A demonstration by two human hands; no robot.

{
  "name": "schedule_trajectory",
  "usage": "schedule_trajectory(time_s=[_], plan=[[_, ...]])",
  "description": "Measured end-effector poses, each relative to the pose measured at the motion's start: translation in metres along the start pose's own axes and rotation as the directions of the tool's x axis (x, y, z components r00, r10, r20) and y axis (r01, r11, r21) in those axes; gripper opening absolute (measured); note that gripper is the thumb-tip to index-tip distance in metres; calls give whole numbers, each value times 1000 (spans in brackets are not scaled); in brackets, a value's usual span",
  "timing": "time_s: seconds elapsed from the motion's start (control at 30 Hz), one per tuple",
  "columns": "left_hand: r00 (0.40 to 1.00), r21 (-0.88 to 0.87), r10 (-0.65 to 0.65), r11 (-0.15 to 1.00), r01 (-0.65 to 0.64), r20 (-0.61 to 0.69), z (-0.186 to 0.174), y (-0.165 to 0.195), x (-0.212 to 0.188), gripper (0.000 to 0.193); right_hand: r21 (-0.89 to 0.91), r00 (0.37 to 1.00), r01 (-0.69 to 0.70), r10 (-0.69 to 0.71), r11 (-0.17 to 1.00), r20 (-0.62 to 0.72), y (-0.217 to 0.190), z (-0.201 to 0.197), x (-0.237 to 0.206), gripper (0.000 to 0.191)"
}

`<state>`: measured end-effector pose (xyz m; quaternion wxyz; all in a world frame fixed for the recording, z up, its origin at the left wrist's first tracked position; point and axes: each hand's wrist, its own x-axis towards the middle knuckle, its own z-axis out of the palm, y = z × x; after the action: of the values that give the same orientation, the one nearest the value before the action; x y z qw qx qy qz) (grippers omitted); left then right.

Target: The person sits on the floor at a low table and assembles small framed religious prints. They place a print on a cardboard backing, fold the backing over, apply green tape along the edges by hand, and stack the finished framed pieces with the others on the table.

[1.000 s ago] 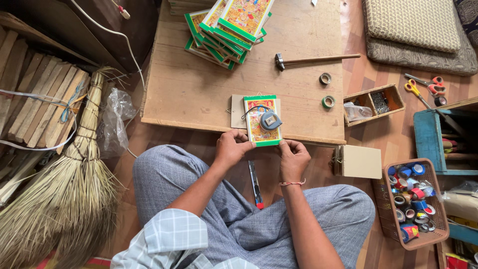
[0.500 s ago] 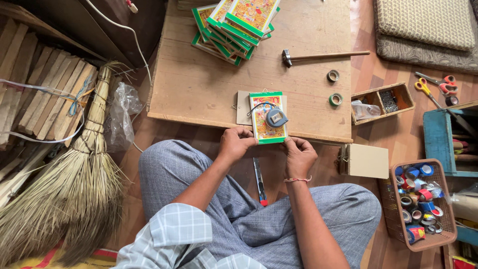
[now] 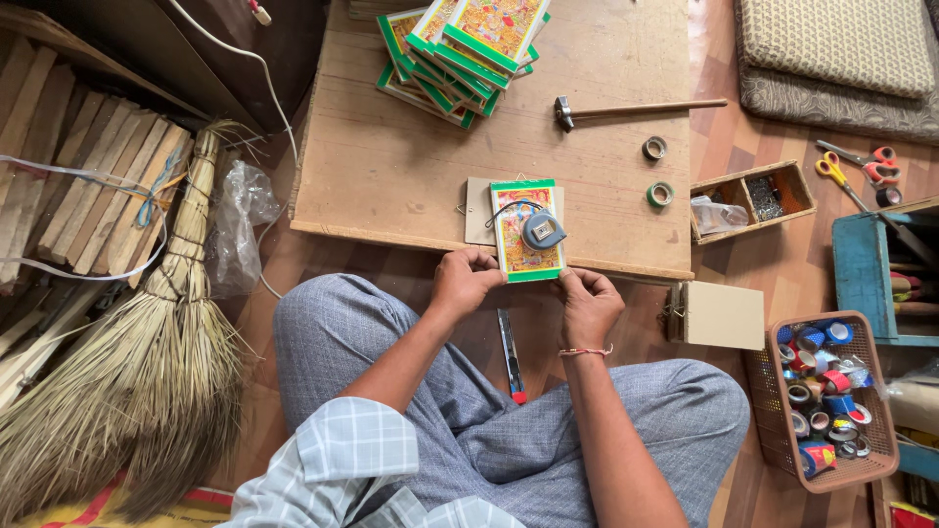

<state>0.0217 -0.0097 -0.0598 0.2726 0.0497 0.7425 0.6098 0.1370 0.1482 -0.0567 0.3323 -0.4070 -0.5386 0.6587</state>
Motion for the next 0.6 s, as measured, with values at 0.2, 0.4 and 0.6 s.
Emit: schedule_trajectory(time_s=[0.2, 0.4, 0.6], plan=[[999, 140, -38, 990, 34, 28, 1, -8, 3, 20, 74, 997, -60, 63, 995, -43, 7, -1, 6, 12], [997, 50, -32, 998, 28, 75, 2, -15, 6, 18, 152, 963, -267, 271, 952, -1, 16, 0, 3, 20], [996, 61, -28, 998, 23, 82, 3, -16, 6, 17, 252, 853, -520, 511, 816, 108, 25, -14, 21, 18]])
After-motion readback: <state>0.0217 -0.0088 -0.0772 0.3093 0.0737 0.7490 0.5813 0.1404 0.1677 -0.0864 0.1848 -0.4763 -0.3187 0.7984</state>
